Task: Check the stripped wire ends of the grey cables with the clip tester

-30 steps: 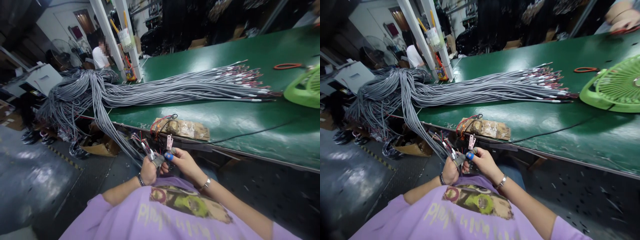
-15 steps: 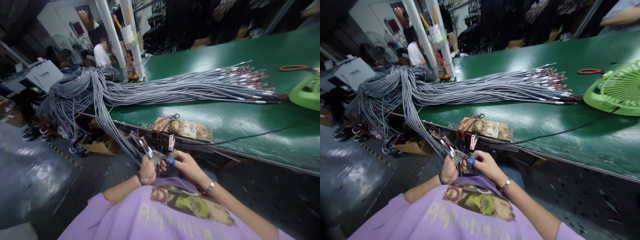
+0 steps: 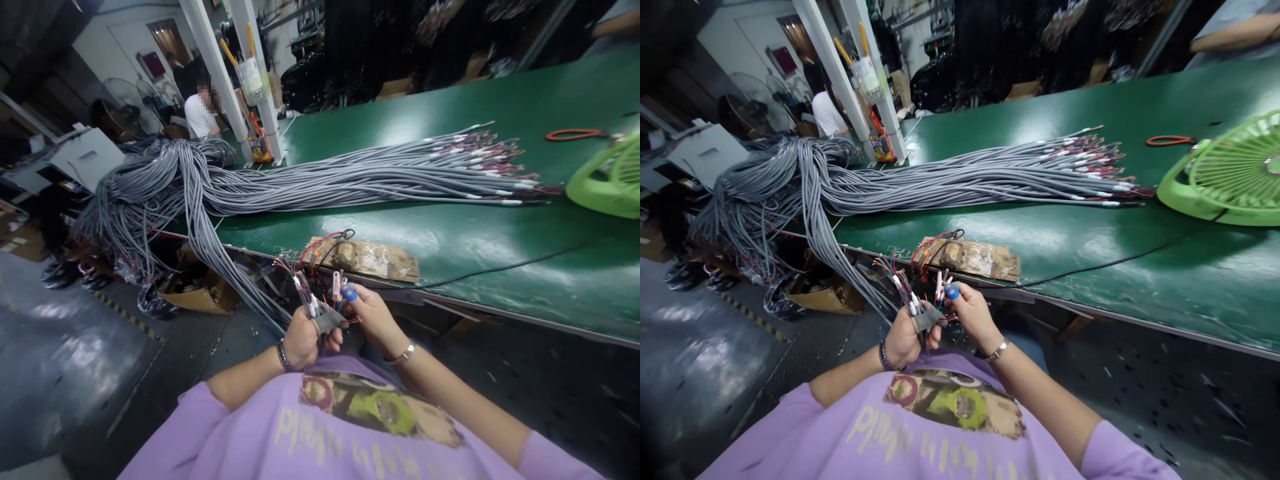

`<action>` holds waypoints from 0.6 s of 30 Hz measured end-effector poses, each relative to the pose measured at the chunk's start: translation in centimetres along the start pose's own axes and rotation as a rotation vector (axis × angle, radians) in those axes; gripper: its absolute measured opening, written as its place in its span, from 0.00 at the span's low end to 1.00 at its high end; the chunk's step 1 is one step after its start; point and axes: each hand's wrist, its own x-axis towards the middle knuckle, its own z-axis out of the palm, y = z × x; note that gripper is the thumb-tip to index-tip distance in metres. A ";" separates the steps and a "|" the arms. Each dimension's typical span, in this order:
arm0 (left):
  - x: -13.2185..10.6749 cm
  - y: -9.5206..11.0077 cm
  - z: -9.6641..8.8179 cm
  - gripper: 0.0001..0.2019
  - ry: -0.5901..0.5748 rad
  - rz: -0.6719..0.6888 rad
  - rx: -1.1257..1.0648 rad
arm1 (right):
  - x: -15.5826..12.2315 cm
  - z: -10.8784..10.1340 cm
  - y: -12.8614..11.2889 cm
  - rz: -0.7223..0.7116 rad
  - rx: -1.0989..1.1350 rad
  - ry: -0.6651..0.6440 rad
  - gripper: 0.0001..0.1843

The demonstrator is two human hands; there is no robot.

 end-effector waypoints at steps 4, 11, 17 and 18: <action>0.1 0.2 0.1 0.23 0.016 0.003 0.020 | 0.3 0.4 0.3 -0.050 0.089 0.109 0.30; 0.0 0.0 0.0 0.24 0.041 -0.018 0.045 | 0.9 1.0 0.4 0.210 0.454 -0.155 0.28; 0.2 -0.2 0.0 0.24 0.049 -0.039 0.030 | 1.3 1.1 0.4 0.279 0.558 -0.127 0.20; 0.3 -0.2 0.0 0.25 0.052 -0.043 0.028 | 1.4 1.2 0.5 0.284 0.568 -0.105 0.19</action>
